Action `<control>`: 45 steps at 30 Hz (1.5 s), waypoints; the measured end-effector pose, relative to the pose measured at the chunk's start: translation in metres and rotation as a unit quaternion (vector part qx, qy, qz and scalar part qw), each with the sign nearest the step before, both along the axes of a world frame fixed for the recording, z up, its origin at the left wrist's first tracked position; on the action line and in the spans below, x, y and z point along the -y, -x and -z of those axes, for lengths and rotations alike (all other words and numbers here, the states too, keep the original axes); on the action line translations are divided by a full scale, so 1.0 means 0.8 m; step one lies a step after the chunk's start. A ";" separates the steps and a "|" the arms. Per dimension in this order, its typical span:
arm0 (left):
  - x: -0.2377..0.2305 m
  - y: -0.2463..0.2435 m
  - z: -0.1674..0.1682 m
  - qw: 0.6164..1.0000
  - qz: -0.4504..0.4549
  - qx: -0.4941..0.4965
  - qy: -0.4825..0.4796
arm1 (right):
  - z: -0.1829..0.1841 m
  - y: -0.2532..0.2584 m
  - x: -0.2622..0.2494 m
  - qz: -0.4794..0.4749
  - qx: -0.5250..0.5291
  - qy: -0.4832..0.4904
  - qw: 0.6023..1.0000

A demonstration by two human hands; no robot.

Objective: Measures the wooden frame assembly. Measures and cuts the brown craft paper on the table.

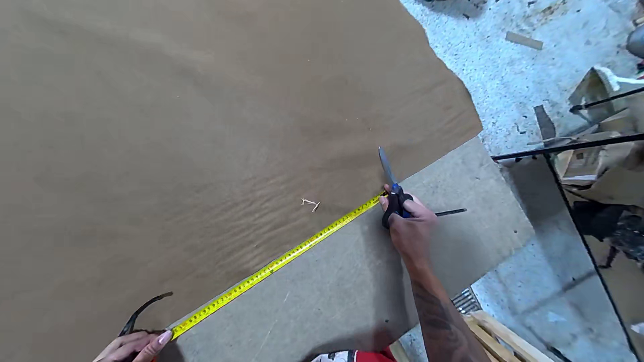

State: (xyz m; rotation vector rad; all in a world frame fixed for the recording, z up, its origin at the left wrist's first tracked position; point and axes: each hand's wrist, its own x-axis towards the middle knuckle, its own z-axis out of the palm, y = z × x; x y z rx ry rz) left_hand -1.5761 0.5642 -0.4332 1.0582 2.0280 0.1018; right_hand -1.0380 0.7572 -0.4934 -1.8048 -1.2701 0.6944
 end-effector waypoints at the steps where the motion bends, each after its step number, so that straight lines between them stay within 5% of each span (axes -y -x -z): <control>1: -0.002 -0.001 0.001 1.000 0.003 -0.004 0.001 | 0.000 -0.001 -0.001 0.002 -0.009 -0.010 1.000; 15: -0.001 0.007 -0.007 1.000 0.008 0.007 0.018 | -0.023 -0.016 -0.006 -0.004 0.056 0.100 0.993; 19: 0.028 0.054 -0.016 0.999 -0.026 0.023 -0.025 | -0.031 -0.017 -0.014 -0.020 0.065 0.132 0.989; 29: 0.040 0.100 -0.040 0.985 -0.081 -0.152 0.035 | -0.040 -0.012 -0.016 -0.035 0.089 0.166 0.981; 39: 0.071 0.155 -0.018 0.971 -0.043 -0.221 0.082 | -0.115 0.022 0.048 -0.087 0.030 0.053 0.994; 42: 0.070 0.153 -0.020 0.968 -0.053 -0.226 0.096 | -0.130 0.083 0.111 -0.171 -0.114 0.203 0.957; 45: 0.071 0.147 -0.022 0.967 -0.063 -0.227 0.092 | -0.116 0.126 0.175 -0.257 -0.261 0.360 0.858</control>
